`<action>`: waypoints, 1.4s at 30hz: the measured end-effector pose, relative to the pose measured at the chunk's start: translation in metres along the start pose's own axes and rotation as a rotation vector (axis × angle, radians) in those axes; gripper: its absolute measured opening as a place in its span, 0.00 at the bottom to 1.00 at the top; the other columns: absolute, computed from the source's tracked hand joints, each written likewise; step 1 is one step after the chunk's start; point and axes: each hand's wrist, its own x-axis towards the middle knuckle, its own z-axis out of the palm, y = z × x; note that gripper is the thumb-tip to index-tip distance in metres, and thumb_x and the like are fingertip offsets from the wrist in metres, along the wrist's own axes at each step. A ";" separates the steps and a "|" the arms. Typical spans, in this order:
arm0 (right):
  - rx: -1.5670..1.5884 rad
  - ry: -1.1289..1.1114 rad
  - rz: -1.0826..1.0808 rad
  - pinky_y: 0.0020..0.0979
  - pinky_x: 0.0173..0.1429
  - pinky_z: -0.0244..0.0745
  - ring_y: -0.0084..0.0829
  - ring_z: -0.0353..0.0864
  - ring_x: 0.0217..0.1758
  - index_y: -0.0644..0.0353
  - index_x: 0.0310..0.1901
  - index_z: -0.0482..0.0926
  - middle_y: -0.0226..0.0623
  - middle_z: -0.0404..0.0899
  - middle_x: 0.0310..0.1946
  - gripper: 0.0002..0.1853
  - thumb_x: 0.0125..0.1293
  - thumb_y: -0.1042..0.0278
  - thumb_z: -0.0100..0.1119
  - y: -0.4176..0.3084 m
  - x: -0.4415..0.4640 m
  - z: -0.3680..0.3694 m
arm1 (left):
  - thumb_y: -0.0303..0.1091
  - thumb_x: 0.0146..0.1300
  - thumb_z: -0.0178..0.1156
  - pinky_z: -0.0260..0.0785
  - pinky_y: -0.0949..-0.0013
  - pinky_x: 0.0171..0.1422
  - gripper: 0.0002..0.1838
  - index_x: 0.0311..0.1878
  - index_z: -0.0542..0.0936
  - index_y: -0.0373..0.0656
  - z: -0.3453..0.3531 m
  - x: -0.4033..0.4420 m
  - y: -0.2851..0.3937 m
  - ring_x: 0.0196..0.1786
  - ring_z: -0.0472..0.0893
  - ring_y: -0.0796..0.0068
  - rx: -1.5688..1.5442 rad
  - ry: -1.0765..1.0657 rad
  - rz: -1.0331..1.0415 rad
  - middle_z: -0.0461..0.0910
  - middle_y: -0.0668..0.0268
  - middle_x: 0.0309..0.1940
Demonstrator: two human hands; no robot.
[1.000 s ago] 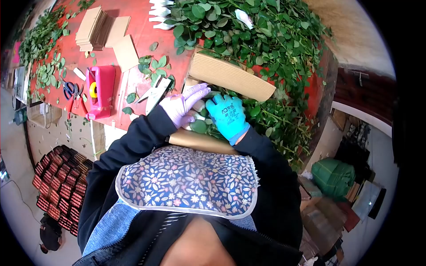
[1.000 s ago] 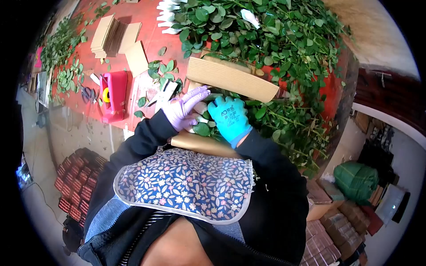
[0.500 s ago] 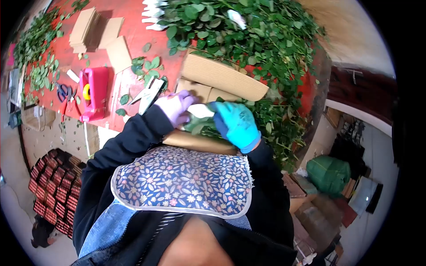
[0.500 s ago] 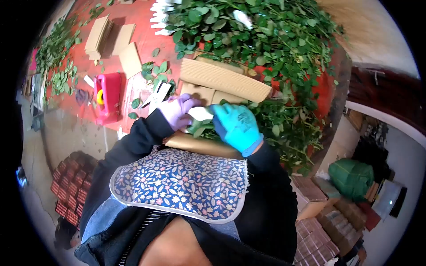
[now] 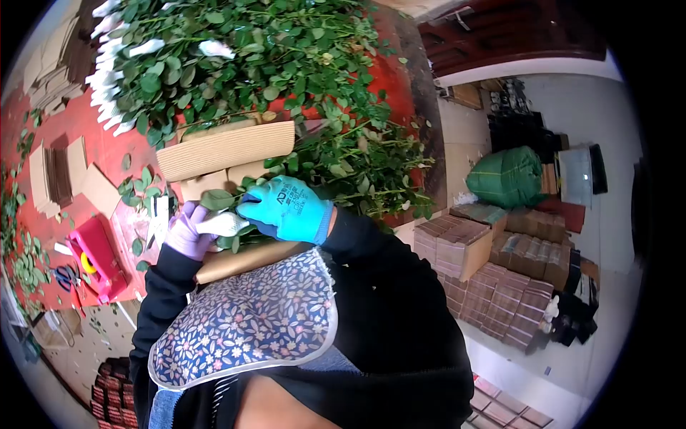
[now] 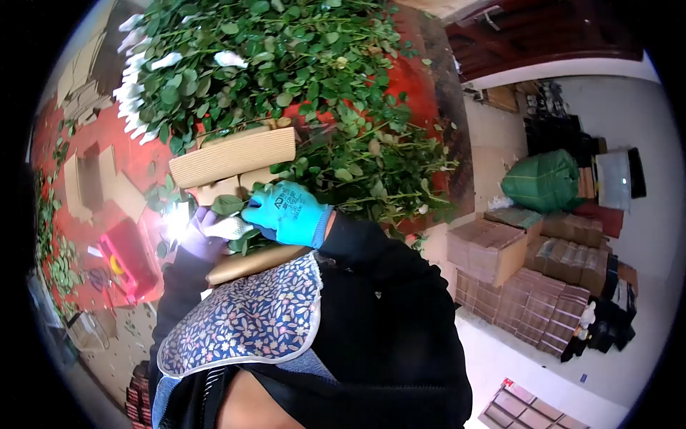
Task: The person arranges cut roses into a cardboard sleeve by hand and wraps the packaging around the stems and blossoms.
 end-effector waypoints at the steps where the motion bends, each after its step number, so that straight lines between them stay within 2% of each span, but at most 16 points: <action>1: 0.004 0.024 0.053 0.42 0.39 0.75 0.38 0.81 0.35 0.47 0.45 0.78 0.34 0.75 0.37 0.14 0.57 0.59 0.63 -0.001 0.000 -0.005 | 0.24 0.47 0.68 0.73 0.56 0.49 0.26 0.54 0.78 0.46 0.003 -0.005 -0.008 0.45 0.80 0.54 -0.153 -0.045 -0.009 0.75 0.60 0.42; 7: 0.032 0.047 0.001 0.42 0.26 0.73 0.39 0.80 0.24 0.55 0.48 0.73 0.40 0.74 0.37 0.21 0.66 0.46 0.56 -0.005 0.002 0.001 | 0.24 0.50 0.68 0.75 0.58 0.50 0.25 0.54 0.77 0.44 0.011 -0.004 -0.011 0.46 0.81 0.53 -0.059 0.059 0.036 0.77 0.56 0.46; 9: -0.026 -0.005 -0.050 0.42 0.26 0.72 0.39 0.80 0.25 0.55 0.51 0.73 0.41 0.74 0.37 0.22 0.65 0.46 0.58 -0.003 0.000 -0.002 | 0.25 0.52 0.68 0.75 0.57 0.50 0.25 0.56 0.77 0.44 0.004 -0.005 -0.006 0.46 0.81 0.52 0.144 0.028 0.086 0.77 0.55 0.48; 12: -0.039 -0.076 -0.047 0.42 0.27 0.72 0.39 0.82 0.29 0.52 0.56 0.73 0.40 0.74 0.39 0.24 0.62 0.51 0.61 0.009 -0.007 -0.006 | 0.26 0.52 0.67 0.75 0.55 0.50 0.26 0.57 0.76 0.44 0.005 -0.006 -0.006 0.47 0.80 0.51 -0.152 -0.031 -0.104 0.76 0.55 0.47; 17: -0.237 -0.128 0.105 0.42 0.40 0.75 0.37 0.81 0.37 0.49 0.50 0.75 0.34 0.73 0.41 0.15 0.61 0.63 0.56 0.011 -0.032 -0.037 | 0.25 0.54 0.65 0.74 0.54 0.51 0.23 0.55 0.76 0.44 0.000 -0.004 0.001 0.47 0.79 0.51 -0.048 -0.007 -0.082 0.75 0.56 0.47; 22: -0.014 0.164 0.163 0.40 0.47 0.76 0.39 0.82 0.43 0.54 0.48 0.77 0.35 0.78 0.50 0.14 0.59 0.68 0.62 0.020 -0.052 -0.046 | 0.23 0.54 0.63 0.74 0.54 0.47 0.22 0.55 0.76 0.43 -0.006 -0.002 0.010 0.44 0.80 0.50 0.006 0.018 -0.044 0.75 0.56 0.45; 25: 0.249 0.376 0.327 0.42 0.56 0.77 0.48 0.81 0.50 0.60 0.55 0.78 0.45 0.78 0.53 0.21 0.58 0.73 0.64 0.021 -0.071 -0.057 | 0.19 0.54 0.62 0.77 0.57 0.47 0.22 0.54 0.77 0.41 -0.009 -0.001 0.014 0.46 0.81 0.51 -0.027 0.001 -0.065 0.76 0.54 0.45; 26: 0.070 0.522 0.348 0.38 0.59 0.77 0.46 0.83 0.52 0.66 0.57 0.75 0.51 0.79 0.53 0.17 0.66 0.80 0.53 0.028 -0.089 -0.046 | 0.19 0.54 0.62 0.77 0.57 0.47 0.22 0.54 0.77 0.41 -0.009 0.000 0.014 0.46 0.81 0.51 -0.028 0.004 -0.067 0.76 0.54 0.45; 29: 1.100 1.259 0.681 0.36 0.66 0.71 0.36 0.81 0.53 0.65 0.62 0.74 0.43 0.80 0.54 0.28 0.78 0.48 0.42 0.052 -0.119 -0.061 | 0.20 0.53 0.63 0.76 0.56 0.48 0.22 0.54 0.78 0.42 -0.009 0.000 0.013 0.45 0.81 0.51 -0.026 0.026 -0.046 0.76 0.55 0.44; 30: 1.004 1.498 0.736 0.36 0.66 0.71 0.35 0.81 0.53 0.64 0.63 0.73 0.42 0.81 0.52 0.28 0.78 0.47 0.41 0.065 -0.130 -0.084 | 0.20 0.52 0.63 0.76 0.55 0.48 0.22 0.54 0.78 0.42 -0.009 0.000 0.014 0.45 0.81 0.50 0.014 0.025 -0.035 0.77 0.55 0.44; 32: 0.819 1.597 0.596 0.35 0.63 0.71 0.31 0.76 0.57 0.61 0.66 0.71 0.41 0.76 0.57 0.27 0.78 0.48 0.41 0.090 -0.173 -0.146 | 0.22 0.50 0.64 0.76 0.55 0.49 0.23 0.53 0.78 0.44 -0.009 -0.001 0.014 0.46 0.81 0.50 0.068 0.011 -0.056 0.77 0.55 0.46; 33: 0.467 1.735 0.620 0.37 0.64 0.71 0.36 0.76 0.58 0.63 0.66 0.70 0.44 0.76 0.58 0.29 0.78 0.48 0.41 0.113 -0.203 -0.174 | 0.22 0.50 0.64 0.76 0.55 0.49 0.23 0.53 0.78 0.44 -0.008 -0.001 0.015 0.46 0.81 0.50 0.069 0.022 -0.065 0.77 0.55 0.46; 35: 0.127 1.756 0.477 0.41 0.64 0.73 0.40 0.77 0.57 0.67 0.66 0.69 0.47 0.75 0.58 0.27 0.77 0.52 0.44 0.159 -0.272 -0.228 | 0.22 0.50 0.63 0.76 0.55 0.49 0.23 0.53 0.78 0.44 -0.009 0.000 0.015 0.47 0.81 0.50 0.070 0.008 -0.053 0.77 0.56 0.48; 37: -0.324 1.815 0.682 0.43 0.65 0.72 0.42 0.77 0.57 0.69 0.66 0.69 0.50 0.74 0.60 0.25 0.77 0.57 0.45 0.149 -0.263 -0.272 | 0.22 0.50 0.63 0.76 0.56 0.50 0.23 0.53 0.78 0.45 -0.011 0.000 0.019 0.46 0.81 0.51 0.090 0.046 -0.042 0.77 0.57 0.49; 39: -0.301 1.594 0.610 0.45 0.67 0.72 0.44 0.78 0.58 0.71 0.65 0.69 0.54 0.73 0.62 0.24 0.76 0.61 0.46 0.123 -0.225 -0.313 | 0.22 0.50 0.63 0.77 0.56 0.50 0.24 0.53 0.78 0.46 -0.008 0.000 0.013 0.45 0.81 0.51 0.080 -0.002 -0.059 0.77 0.58 0.49; 42: 0.543 1.437 0.340 0.42 0.64 0.77 0.42 0.79 0.58 0.63 0.67 0.68 0.52 0.75 0.60 0.21 0.78 0.64 0.43 0.079 -0.106 -0.308 | 0.24 0.49 0.63 0.77 0.56 0.47 0.25 0.54 0.79 0.47 -0.007 -0.003 0.012 0.43 0.81 0.53 0.101 0.018 -0.043 0.77 0.59 0.48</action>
